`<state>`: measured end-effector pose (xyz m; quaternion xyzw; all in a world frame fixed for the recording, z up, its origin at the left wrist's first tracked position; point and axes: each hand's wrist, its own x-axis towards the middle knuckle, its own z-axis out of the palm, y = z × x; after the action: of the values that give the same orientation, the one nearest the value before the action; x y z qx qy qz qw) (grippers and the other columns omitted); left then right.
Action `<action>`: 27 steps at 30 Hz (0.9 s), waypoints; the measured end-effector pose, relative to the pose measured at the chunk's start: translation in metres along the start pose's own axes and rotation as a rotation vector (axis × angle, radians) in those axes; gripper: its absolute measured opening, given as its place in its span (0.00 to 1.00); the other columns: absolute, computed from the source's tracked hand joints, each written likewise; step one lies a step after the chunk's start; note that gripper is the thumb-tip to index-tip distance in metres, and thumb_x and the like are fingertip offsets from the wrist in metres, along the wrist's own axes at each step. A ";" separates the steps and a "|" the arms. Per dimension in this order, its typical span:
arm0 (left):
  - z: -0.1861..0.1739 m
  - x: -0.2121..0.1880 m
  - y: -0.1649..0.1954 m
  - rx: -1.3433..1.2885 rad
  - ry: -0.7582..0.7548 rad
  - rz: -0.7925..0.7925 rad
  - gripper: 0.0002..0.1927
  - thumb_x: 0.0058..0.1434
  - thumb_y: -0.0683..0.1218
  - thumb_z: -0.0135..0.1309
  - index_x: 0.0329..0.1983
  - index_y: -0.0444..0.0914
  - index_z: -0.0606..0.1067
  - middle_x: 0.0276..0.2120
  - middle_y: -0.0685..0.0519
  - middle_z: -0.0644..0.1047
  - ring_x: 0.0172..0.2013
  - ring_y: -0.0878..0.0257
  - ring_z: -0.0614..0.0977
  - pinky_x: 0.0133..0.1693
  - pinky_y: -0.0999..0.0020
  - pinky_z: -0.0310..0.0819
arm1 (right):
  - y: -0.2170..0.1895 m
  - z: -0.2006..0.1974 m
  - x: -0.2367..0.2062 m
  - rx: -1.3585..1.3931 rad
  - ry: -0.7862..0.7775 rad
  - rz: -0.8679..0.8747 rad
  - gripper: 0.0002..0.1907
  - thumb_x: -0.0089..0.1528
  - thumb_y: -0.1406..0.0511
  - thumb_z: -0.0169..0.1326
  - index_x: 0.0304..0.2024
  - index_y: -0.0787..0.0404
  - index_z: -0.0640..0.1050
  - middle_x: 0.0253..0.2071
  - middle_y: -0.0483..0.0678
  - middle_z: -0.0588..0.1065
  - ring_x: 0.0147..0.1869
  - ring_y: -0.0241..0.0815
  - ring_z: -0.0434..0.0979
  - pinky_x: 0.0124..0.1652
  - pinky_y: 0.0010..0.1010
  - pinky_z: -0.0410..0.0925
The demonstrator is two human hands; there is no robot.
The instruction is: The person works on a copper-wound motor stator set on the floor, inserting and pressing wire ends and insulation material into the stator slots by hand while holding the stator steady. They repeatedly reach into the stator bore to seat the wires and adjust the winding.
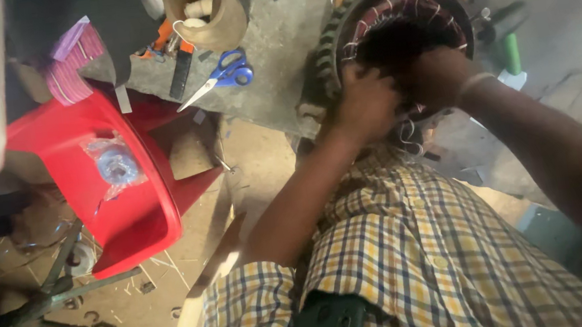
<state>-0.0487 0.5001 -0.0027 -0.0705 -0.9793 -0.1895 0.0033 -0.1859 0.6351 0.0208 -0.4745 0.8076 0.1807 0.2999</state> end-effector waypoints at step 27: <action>0.015 0.007 0.005 -0.364 -0.018 -0.071 0.14 0.58 0.54 0.59 0.47 0.50 0.82 0.45 0.53 0.80 0.52 0.51 0.77 0.56 0.41 0.62 | 0.038 0.014 -0.113 0.729 0.726 -0.466 0.13 0.69 0.68 0.49 0.54 0.64 0.78 0.45 0.55 0.76 0.34 0.35 0.75 0.34 0.25 0.70</action>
<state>-0.0549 0.5118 -0.0146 -0.0372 -0.9307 -0.3631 -0.0250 -0.1727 0.7362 0.0844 -0.5377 0.7432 -0.3556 0.1794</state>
